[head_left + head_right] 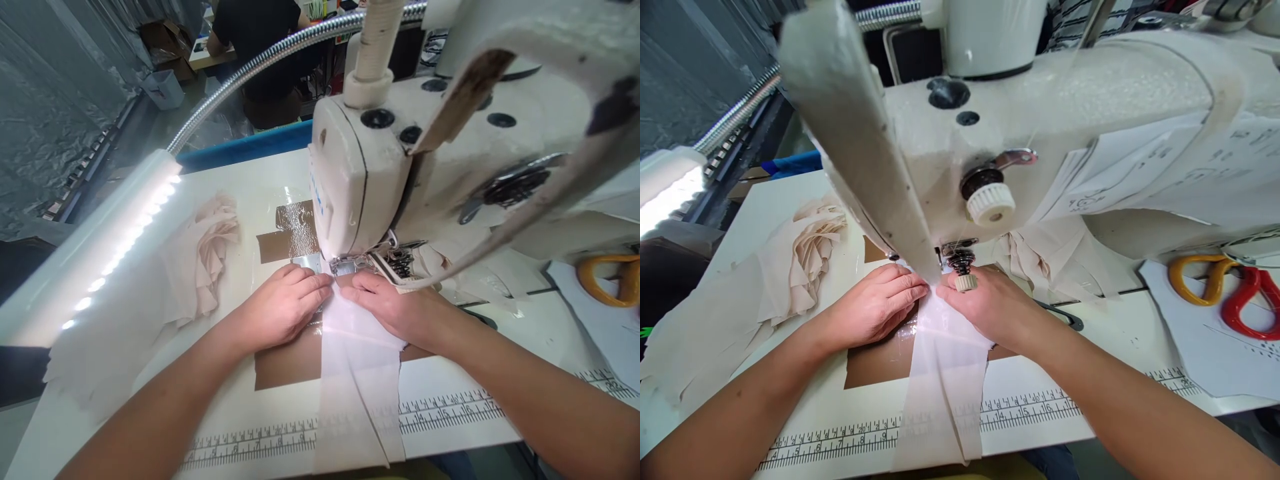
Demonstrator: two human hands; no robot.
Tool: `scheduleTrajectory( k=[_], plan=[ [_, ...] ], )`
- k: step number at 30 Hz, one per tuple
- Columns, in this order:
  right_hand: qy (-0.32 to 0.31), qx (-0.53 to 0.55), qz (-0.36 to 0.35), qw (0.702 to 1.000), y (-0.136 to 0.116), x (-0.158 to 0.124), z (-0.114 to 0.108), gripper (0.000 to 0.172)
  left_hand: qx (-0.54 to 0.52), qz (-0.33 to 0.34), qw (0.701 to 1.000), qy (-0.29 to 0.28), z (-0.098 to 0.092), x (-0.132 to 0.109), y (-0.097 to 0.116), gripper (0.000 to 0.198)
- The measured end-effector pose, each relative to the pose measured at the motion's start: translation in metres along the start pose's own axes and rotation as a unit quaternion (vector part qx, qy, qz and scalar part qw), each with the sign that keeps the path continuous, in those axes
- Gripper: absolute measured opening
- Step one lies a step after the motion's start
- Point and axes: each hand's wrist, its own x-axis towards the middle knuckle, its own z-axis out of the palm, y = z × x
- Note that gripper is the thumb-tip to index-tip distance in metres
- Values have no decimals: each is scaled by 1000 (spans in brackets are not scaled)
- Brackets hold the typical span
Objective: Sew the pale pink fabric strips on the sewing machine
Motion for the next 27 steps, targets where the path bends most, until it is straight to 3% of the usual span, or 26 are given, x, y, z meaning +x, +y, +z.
scheduleTrajectory(
  k=[10,20,27],
  plan=[
    [27,-73,-88,993,1,-2,0,20,8,-24,1000,17,3,3,8,34],
    [37,-100,-105,989,3,-5,2,27,34,-49,998,20,8,0,18,35],
    [45,-114,-73,990,-1,-5,4,29,14,-58,998,3,2,1,15,41]
  ],
)
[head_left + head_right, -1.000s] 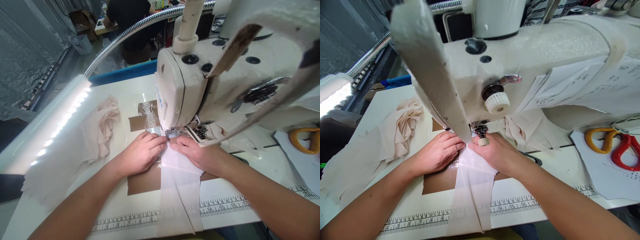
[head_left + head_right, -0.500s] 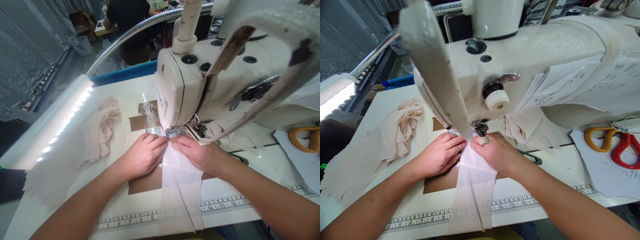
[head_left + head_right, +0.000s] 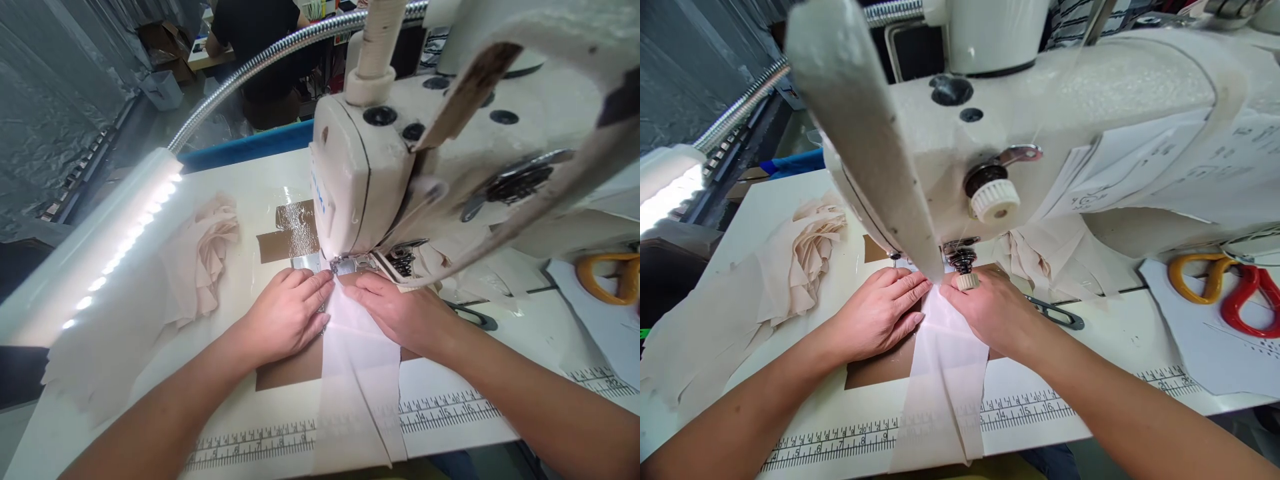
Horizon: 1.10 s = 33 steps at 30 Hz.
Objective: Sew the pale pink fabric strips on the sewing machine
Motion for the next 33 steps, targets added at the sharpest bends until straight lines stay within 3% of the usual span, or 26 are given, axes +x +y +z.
scheduleTrajectory(
  k=[8,16,33],
  plan=[
    [-7,0,40,999,-5,1,2,31,-20,12,1000,2,0,2,-10,39],
    [-28,35,40,998,0,4,-1,28,-23,28,999,13,0,4,-6,32],
    [-9,-27,60,998,-8,1,0,33,-11,49,999,12,-2,1,-11,28]
  ],
)
